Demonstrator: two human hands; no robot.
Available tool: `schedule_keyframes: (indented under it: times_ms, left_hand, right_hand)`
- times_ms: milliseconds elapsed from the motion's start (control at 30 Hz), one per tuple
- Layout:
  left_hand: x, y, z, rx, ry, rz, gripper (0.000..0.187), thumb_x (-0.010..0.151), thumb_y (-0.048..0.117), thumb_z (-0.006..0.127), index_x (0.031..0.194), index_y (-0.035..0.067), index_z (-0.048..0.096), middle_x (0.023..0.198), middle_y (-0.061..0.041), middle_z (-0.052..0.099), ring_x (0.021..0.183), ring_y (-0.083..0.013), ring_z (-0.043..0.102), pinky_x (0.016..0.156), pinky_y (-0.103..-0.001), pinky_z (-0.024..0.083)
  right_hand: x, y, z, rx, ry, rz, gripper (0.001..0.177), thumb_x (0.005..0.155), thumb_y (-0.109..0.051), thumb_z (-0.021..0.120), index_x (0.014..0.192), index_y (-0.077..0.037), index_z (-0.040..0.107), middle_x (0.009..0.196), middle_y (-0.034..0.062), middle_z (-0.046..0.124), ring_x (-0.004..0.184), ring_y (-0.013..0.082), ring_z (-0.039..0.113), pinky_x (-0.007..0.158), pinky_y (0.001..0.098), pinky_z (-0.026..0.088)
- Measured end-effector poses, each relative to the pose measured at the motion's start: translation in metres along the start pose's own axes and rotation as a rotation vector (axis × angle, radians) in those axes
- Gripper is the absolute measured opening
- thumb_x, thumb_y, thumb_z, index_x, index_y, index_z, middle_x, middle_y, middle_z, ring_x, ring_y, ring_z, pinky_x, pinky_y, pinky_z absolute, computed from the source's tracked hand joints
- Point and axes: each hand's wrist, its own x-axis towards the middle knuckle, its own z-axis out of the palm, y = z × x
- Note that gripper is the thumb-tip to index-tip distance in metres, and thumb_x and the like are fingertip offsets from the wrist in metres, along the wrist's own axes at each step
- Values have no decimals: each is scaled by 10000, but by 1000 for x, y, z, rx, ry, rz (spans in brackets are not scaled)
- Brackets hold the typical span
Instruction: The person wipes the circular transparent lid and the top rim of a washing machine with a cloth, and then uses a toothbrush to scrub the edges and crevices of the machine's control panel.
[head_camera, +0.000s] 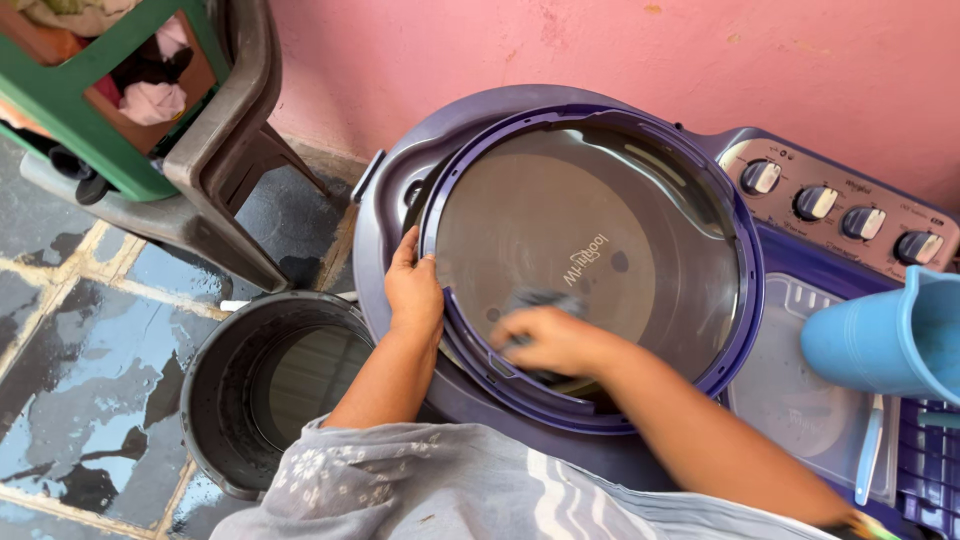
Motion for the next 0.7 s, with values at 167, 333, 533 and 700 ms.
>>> schedule_keyframes:
  times_ms: [167, 333, 533, 700]
  left_hand:
    - [17, -24, 3, 3, -17, 44, 571, 931, 8, 529, 1498, 7, 460, 1488, -169, 566, 1243, -240, 596, 1013, -298, 453]
    - [33, -30, -2, 52, -140, -83, 607, 940, 125, 637, 1509, -26, 489, 1429, -208, 592, 1207, -243, 589, 991, -362, 471]
    - [15, 20, -7, -55, -607, -562, 533, 948, 382, 602, 1320, 1, 574, 1196, -252, 680, 901, -429, 707, 743, -547, 569]
    - [7, 29, -9, -54, -697, -577, 581, 959, 435, 546, 1332, -10, 568, 1158, -231, 721, 884, -423, 738, 734, -522, 592]
  right_hand:
    - [-97, 24, -32, 13, -207, 242, 285, 832, -201, 755, 1089, -77, 766, 1081, 66, 782, 1079, 186, 718, 968, 340, 539]
    - [-154, 17, -38, -157, 108, 379, 282, 789, -207, 772, 1053, -111, 792, 1059, 56, 786, 1050, 195, 722, 931, 341, 547]
    - [-193, -55, 36, -323, 1068, 259, 252, 844, -99, 750, 1094, -68, 727, 1100, 84, 732, 1027, 251, 709, 930, 359, 531]
    - [-208, -79, 99, -730, 1141, 15, 296, 726, -84, 794, 1007, -136, 715, 1069, 72, 711, 1015, 251, 697, 932, 389, 543]
